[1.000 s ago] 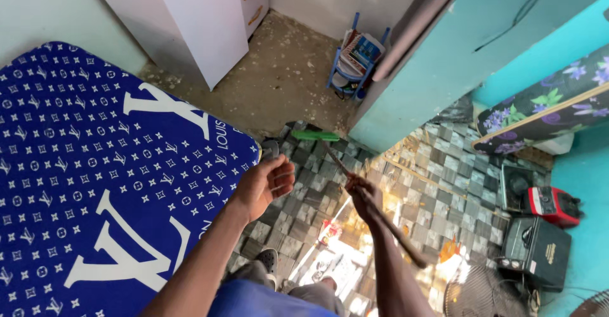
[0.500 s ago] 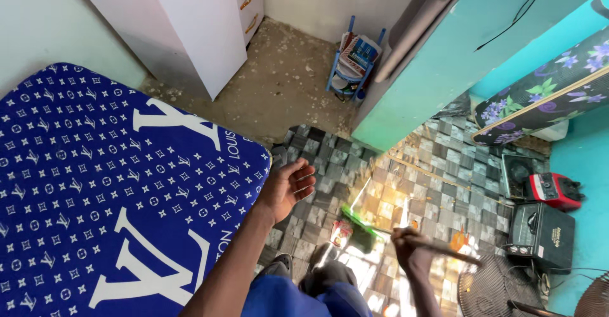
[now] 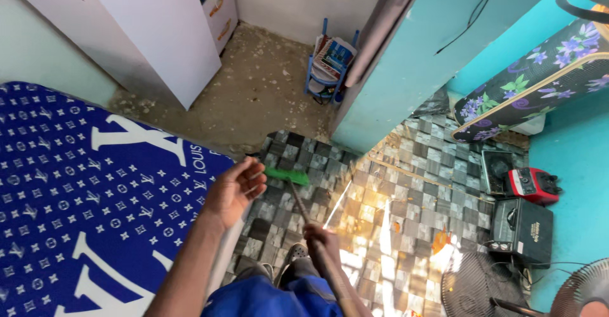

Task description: The person cleans a broom head by hand, pulling debris from the bristles while holding the handle, and then taps the broom against the floor.

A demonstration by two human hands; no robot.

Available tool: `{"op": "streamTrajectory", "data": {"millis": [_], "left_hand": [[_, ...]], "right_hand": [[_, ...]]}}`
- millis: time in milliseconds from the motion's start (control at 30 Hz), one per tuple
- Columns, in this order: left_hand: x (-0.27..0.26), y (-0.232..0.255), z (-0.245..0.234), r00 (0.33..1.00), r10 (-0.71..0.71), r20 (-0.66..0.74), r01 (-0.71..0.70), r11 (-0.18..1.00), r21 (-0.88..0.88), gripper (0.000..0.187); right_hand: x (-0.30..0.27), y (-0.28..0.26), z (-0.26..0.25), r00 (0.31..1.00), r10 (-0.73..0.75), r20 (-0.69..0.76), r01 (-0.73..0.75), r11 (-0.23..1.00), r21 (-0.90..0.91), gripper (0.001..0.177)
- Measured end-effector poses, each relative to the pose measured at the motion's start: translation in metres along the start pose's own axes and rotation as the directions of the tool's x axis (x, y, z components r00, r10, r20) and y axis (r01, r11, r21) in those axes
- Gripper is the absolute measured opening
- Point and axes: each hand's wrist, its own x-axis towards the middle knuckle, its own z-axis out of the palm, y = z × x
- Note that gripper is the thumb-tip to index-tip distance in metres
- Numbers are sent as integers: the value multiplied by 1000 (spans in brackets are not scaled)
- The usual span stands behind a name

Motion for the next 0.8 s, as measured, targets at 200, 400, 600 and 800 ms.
{"op": "streamTrajectory", "data": {"millis": [200, 400, 600, 800], "left_hand": [[13, 18, 35, 994, 85, -62, -81, 994, 73, 25], [22, 4, 48, 998, 16, -57, -11, 997, 77, 23], [52, 0, 55, 999, -24, -31, 28, 991, 129, 23], [64, 6, 61, 989, -124, 80, 104, 972, 213, 26]], "right_hand": [[35, 32, -35, 998, -60, 4, 59, 966, -254, 16], [10, 41, -66, 859, 483, -170, -510, 832, -216, 16], [-11, 66, -66, 875, 262, -407, -335, 935, -118, 13], [5, 23, -50, 849, 247, -467, -378, 902, -211, 11]]}}
